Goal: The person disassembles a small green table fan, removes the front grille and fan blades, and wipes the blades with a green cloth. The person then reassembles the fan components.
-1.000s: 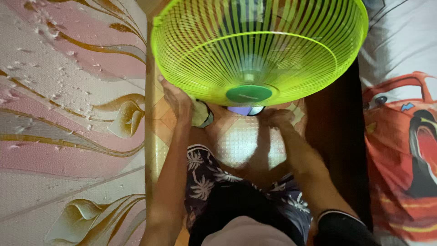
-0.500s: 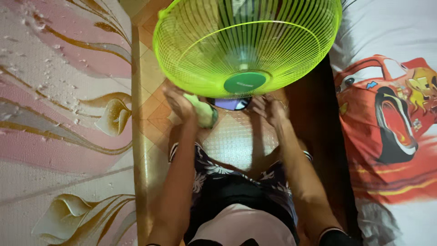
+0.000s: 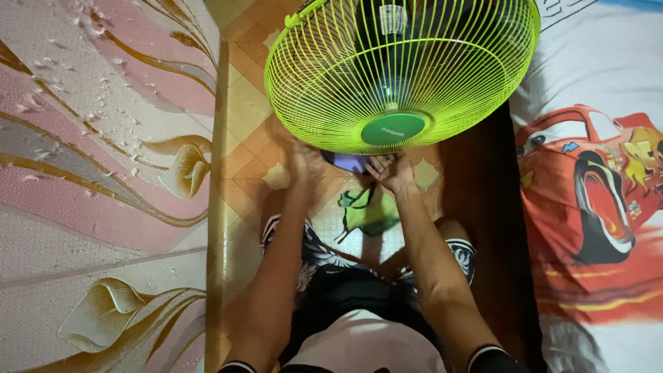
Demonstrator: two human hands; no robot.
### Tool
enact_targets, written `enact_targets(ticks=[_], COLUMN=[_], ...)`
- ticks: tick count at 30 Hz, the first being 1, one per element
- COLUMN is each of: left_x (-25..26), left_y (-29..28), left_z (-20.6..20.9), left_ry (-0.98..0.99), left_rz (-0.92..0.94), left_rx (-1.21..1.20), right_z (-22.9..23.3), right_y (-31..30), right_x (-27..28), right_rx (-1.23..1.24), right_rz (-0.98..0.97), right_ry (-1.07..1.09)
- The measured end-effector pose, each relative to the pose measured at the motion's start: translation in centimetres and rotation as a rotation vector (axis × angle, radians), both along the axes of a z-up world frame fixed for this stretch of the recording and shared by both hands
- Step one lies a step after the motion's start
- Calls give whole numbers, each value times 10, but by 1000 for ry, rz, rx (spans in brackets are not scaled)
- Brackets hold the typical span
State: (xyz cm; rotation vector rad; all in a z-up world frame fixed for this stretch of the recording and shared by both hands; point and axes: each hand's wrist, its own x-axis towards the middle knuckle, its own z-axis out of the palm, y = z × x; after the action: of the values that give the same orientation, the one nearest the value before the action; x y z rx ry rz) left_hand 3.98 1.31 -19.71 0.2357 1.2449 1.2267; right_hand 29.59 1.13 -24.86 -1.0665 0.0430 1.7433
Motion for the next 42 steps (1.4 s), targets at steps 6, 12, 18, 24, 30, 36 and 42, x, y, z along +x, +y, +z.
enact_targets(ticks=[6, 12, 18, 24, 30, 36, 42], left_x=[-34, -52, -54, -54, -40, -40, -68], left_y=[33, 36, 41, 47, 47, 35, 13], left_z=[-16, -9, -1, -7, 3, 21, 106], left_ry=[-229, -113, -158, -352, 56, 579, 860], left_rz=[-28, -55, -57, -36, 155, 252, 385], left_rx=[11, 97, -2, 9, 146, 290, 447], right_z=[10, 10, 35, 38, 2, 6, 59], right_y=[7, 4, -1, -2, -2, -7, 0], right_x=[-16, -16, -17, -16, 2, 32, 93], right_rx=[16, -17, -27, -31, 28, 131, 224], right_rz=[-33, -47, -52, -81, -51, -135, -281], right_ry=[65, 22, 63, 119, 22, -251, -553])
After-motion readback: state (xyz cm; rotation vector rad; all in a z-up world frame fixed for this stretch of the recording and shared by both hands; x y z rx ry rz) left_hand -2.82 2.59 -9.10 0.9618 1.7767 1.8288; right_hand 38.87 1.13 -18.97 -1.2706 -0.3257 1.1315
